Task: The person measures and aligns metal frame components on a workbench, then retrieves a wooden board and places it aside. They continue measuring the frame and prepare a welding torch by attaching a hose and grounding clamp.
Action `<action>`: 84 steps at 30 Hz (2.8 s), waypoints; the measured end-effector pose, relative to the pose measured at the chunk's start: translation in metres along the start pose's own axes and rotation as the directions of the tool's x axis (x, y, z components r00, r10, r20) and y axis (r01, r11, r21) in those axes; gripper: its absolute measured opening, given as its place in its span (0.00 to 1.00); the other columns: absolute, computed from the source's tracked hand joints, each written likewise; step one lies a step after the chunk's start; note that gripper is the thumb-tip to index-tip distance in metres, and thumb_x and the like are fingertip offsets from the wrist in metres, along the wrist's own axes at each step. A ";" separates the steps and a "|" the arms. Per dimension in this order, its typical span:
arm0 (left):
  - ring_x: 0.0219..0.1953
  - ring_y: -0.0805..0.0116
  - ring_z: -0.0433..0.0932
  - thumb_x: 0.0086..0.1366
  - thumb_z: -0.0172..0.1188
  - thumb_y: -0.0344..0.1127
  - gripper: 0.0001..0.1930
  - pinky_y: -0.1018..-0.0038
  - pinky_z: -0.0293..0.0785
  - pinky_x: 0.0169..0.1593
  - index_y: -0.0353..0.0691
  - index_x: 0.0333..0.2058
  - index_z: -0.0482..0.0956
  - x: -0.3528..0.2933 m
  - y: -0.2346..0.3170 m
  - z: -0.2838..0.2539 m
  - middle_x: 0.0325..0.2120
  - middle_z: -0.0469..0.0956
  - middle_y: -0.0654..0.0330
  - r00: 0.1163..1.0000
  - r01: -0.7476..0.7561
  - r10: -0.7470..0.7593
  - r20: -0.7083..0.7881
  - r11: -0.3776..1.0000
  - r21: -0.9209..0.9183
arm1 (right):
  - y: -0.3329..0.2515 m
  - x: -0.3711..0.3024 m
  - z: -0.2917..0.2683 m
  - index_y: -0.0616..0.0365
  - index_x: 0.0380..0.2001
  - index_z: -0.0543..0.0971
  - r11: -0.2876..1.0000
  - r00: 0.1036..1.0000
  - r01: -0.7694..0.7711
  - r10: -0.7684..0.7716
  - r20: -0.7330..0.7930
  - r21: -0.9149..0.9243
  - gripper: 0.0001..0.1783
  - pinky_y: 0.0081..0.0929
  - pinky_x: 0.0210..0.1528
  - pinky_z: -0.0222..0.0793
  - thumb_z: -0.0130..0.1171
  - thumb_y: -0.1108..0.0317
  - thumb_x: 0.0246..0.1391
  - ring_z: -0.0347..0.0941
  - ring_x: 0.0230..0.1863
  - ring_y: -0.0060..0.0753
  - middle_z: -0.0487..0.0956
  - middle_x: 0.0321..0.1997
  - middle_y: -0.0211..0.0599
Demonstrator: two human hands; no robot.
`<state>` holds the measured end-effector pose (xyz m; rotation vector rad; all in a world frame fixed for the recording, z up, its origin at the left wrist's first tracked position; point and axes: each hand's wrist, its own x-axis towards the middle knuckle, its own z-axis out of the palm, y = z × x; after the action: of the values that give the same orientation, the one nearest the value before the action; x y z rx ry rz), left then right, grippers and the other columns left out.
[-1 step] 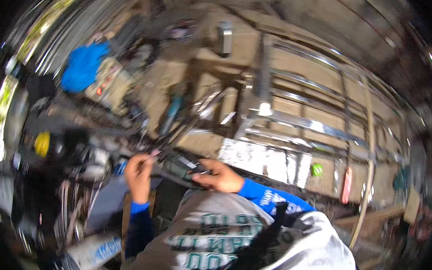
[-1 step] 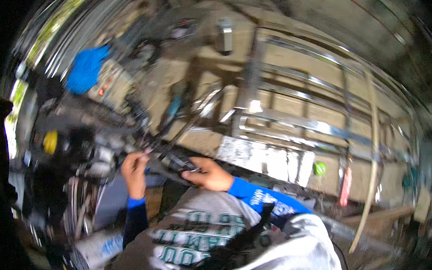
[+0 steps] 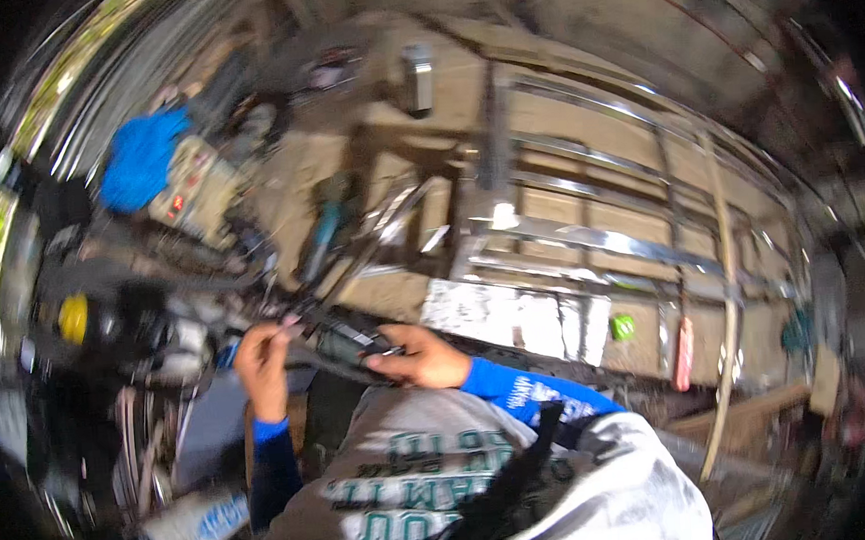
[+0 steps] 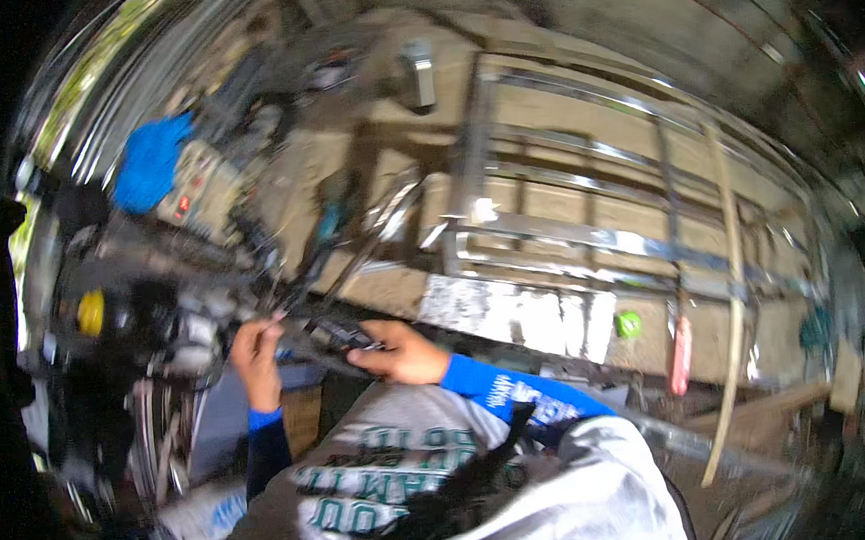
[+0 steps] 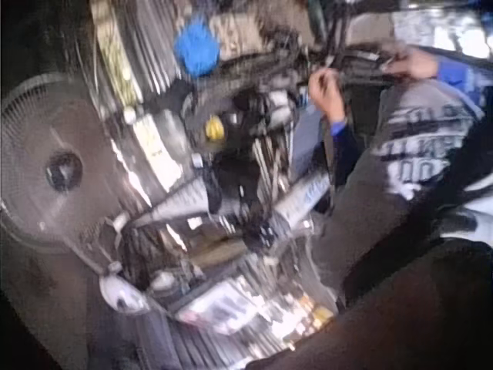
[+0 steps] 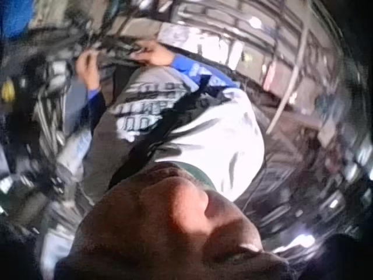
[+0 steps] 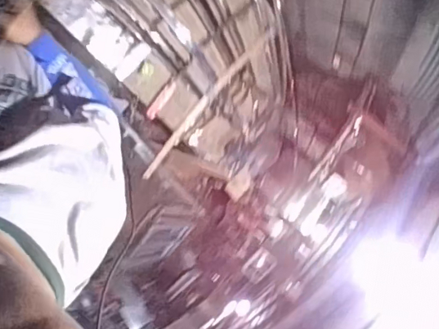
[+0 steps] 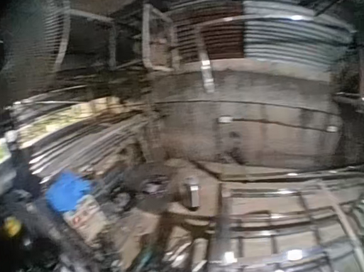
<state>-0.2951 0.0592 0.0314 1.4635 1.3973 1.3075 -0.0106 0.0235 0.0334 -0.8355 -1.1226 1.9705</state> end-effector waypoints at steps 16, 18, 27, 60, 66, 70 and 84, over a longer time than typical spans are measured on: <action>0.40 0.66 0.76 0.67 0.63 0.24 0.04 0.72 0.71 0.49 0.32 0.36 0.77 0.061 -0.018 -0.028 0.36 0.79 0.56 0.928 -0.364 0.331 0.169 0.902 0.233 | 0.004 0.037 0.019 0.53 0.39 0.75 0.977 0.984 0.155 -0.140 -0.107 0.147 0.09 0.18 0.23 0.52 0.61 0.61 0.67 0.60 0.22 0.12 0.67 0.23 0.17; 0.40 0.64 0.76 0.66 0.63 0.25 0.04 0.71 0.71 0.50 0.32 0.35 0.77 0.062 -0.026 -0.034 0.36 0.79 0.56 0.939 -0.335 0.306 0.157 0.915 0.225 | 0.001 0.039 0.022 0.55 0.39 0.77 0.982 0.990 0.107 -0.091 -0.108 0.158 0.08 0.18 0.24 0.54 0.62 0.63 0.66 0.62 0.23 0.12 0.70 0.25 0.17; 0.39 0.69 0.74 0.69 0.64 0.28 0.06 0.72 0.72 0.48 0.31 0.36 0.78 0.057 -0.100 -0.051 0.37 0.79 0.57 0.985 -0.174 0.174 0.006 0.984 0.039 | 0.014 0.069 0.040 0.57 0.38 0.82 0.990 0.970 0.129 -0.115 -0.214 0.056 0.10 0.20 0.22 0.53 0.62 0.61 0.65 0.61 0.20 0.13 0.69 0.21 0.16; 0.35 0.52 0.82 0.60 0.67 0.33 0.04 0.60 0.78 0.40 0.41 0.31 0.83 -0.003 -0.006 0.072 0.32 0.82 0.59 0.867 -0.398 0.134 0.480 0.767 0.504 | 0.053 0.038 -0.048 0.61 0.54 0.77 0.293 0.917 0.255 -0.377 0.134 -0.922 0.24 0.49 0.55 0.70 0.64 0.75 0.51 0.76 0.49 0.58 0.80 0.46 0.52; 0.37 0.51 0.83 0.61 0.69 0.35 0.07 0.61 0.78 0.41 0.39 0.35 0.84 0.033 -0.044 0.104 0.33 0.83 0.55 0.697 -0.359 0.064 0.714 0.893 0.271 | 0.074 0.019 -0.076 0.63 0.38 0.83 0.631 0.925 0.124 -0.354 -0.141 -0.766 0.06 0.39 0.36 0.74 0.62 0.76 0.58 0.79 0.33 0.54 0.81 0.33 0.52; 0.51 0.44 0.77 0.60 0.69 0.44 0.28 0.53 0.71 0.57 0.37 0.55 0.76 0.109 -0.115 0.135 0.46 0.79 0.46 0.905 -0.387 0.210 0.370 0.769 0.509 | 0.113 0.014 -0.104 0.65 0.40 0.80 0.809 0.877 -0.050 -0.244 -0.413 -0.586 0.05 0.32 0.37 0.73 0.59 0.76 0.62 0.77 0.31 0.34 0.81 0.31 0.47; 0.57 0.44 0.75 0.59 0.68 0.53 0.39 0.55 0.73 0.59 0.35 0.61 0.66 0.207 -0.198 0.173 0.53 0.76 0.46 0.986 -0.048 -0.105 0.128 0.556 0.830 | 0.082 0.071 -0.085 0.62 0.43 0.74 0.986 0.775 -0.161 0.102 -0.624 -0.039 0.05 0.24 0.36 0.76 0.58 0.76 0.65 0.76 0.34 0.22 0.79 0.35 0.30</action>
<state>-0.1986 0.3171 -0.1591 2.0672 2.0525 0.4082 -0.0026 0.0881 -0.0877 -1.5136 -0.7663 1.5530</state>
